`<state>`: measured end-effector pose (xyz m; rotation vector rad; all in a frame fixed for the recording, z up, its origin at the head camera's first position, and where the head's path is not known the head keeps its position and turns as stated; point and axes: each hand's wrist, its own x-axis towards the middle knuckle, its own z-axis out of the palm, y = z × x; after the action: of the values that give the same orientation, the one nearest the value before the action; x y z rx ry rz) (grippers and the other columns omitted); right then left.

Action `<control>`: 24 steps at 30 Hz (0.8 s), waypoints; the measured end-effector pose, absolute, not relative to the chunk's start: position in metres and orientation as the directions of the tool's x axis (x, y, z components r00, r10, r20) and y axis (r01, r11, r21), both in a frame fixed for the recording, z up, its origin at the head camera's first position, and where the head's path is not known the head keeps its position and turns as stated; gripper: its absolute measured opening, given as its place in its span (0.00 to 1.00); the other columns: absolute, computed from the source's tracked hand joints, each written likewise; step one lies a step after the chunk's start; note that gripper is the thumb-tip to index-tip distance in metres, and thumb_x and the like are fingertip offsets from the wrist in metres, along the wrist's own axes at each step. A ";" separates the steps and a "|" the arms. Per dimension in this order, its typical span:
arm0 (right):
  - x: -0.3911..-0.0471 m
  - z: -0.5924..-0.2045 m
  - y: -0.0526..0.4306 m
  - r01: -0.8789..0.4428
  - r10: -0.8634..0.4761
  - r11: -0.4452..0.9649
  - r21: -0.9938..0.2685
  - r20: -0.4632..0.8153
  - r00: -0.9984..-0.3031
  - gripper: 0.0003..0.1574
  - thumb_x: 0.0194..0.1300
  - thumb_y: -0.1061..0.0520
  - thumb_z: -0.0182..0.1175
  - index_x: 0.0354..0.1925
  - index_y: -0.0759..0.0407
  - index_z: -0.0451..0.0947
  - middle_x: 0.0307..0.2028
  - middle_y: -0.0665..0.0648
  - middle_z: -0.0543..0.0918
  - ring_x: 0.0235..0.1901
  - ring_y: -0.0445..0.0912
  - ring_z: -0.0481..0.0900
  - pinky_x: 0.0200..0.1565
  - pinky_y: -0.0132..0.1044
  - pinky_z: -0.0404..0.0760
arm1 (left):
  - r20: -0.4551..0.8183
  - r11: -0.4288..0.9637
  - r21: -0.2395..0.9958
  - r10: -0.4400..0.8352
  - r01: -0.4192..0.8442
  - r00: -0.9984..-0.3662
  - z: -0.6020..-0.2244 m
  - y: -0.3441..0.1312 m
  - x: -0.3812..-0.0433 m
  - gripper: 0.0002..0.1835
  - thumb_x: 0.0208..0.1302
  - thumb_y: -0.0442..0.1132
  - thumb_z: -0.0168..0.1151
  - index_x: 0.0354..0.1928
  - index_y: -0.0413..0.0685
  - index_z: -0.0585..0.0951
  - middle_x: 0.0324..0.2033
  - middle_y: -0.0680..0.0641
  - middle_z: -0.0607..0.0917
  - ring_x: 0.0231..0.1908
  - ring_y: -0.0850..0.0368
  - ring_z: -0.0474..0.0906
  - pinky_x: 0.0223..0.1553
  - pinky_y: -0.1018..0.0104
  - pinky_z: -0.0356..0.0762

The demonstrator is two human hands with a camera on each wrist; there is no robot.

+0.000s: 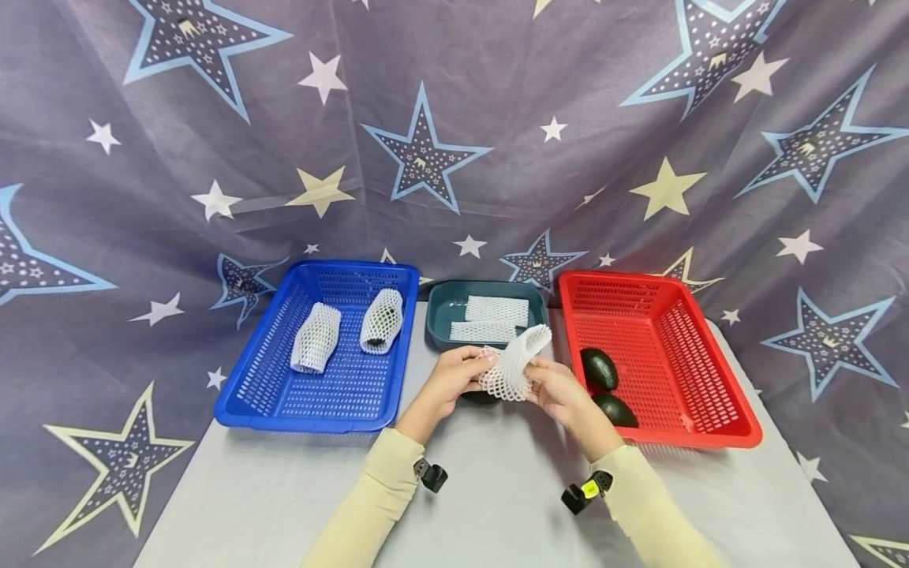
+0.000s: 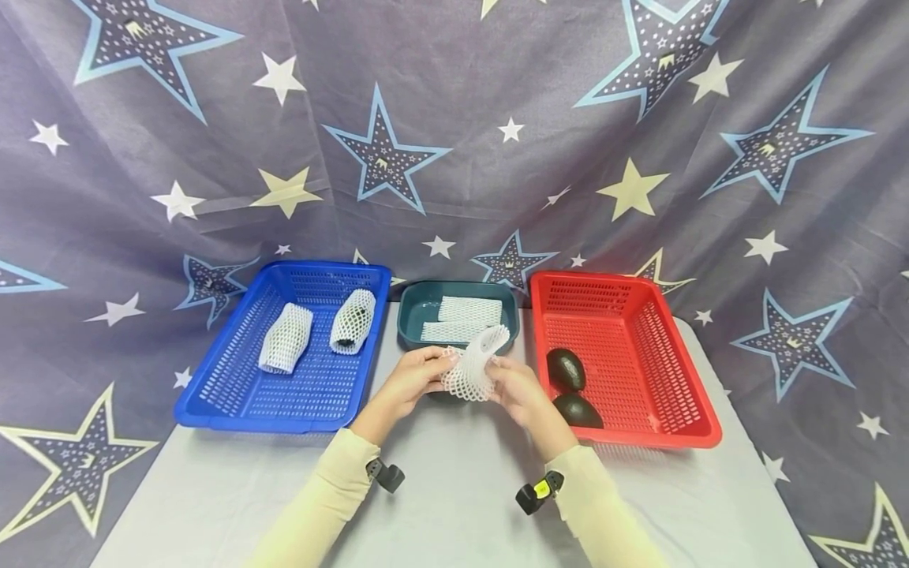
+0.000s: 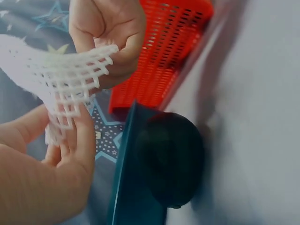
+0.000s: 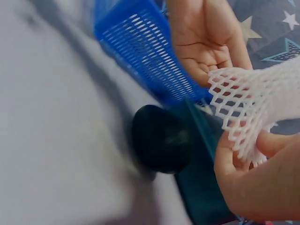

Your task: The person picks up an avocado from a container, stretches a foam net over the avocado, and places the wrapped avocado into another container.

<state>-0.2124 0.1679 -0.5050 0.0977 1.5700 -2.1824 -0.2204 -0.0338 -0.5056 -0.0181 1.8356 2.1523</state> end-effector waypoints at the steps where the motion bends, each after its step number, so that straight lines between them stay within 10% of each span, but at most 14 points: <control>1: -0.212 -0.509 0.167 0.390 -0.290 -0.234 -0.890 -0.319 -0.902 0.14 0.76 0.68 0.43 0.50 0.59 0.74 0.33 0.44 0.86 0.37 0.36 0.83 0.43 0.31 0.82 | -0.212 -0.109 0.965 0.197 -0.237 -0.957 -0.508 -0.033 -0.220 0.15 0.69 0.36 0.65 0.51 0.30 0.82 0.32 0.54 0.87 0.30 0.64 0.82 0.34 0.71 0.84; 13: -0.218 -0.543 0.152 0.389 -0.044 -0.161 -0.907 -0.387 -0.921 0.12 0.75 0.67 0.52 0.50 0.73 0.77 0.26 0.48 0.83 0.28 0.38 0.81 0.33 0.31 0.82 | -0.184 0.067 0.980 -0.042 -0.187 -0.982 -0.527 -0.027 -0.225 0.10 0.63 0.34 0.70 0.42 0.33 0.86 0.21 0.57 0.78 0.23 0.66 0.73 0.25 0.75 0.74; 24: -0.225 -0.561 0.145 0.442 0.014 -0.103 -0.891 -0.446 -0.895 0.24 0.73 0.68 0.53 0.62 0.81 0.69 0.32 0.52 0.83 0.31 0.39 0.79 0.33 0.32 0.83 | -0.158 0.230 0.955 -0.132 -0.185 -0.979 -0.536 -0.025 -0.231 0.10 0.61 0.36 0.71 0.41 0.37 0.88 0.32 0.46 0.88 0.29 0.62 0.76 0.31 0.74 0.75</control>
<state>-0.2254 0.1449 -0.5614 0.5023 1.8774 -2.0759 -0.2312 -0.0249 -0.5358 -0.3135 2.4297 1.8967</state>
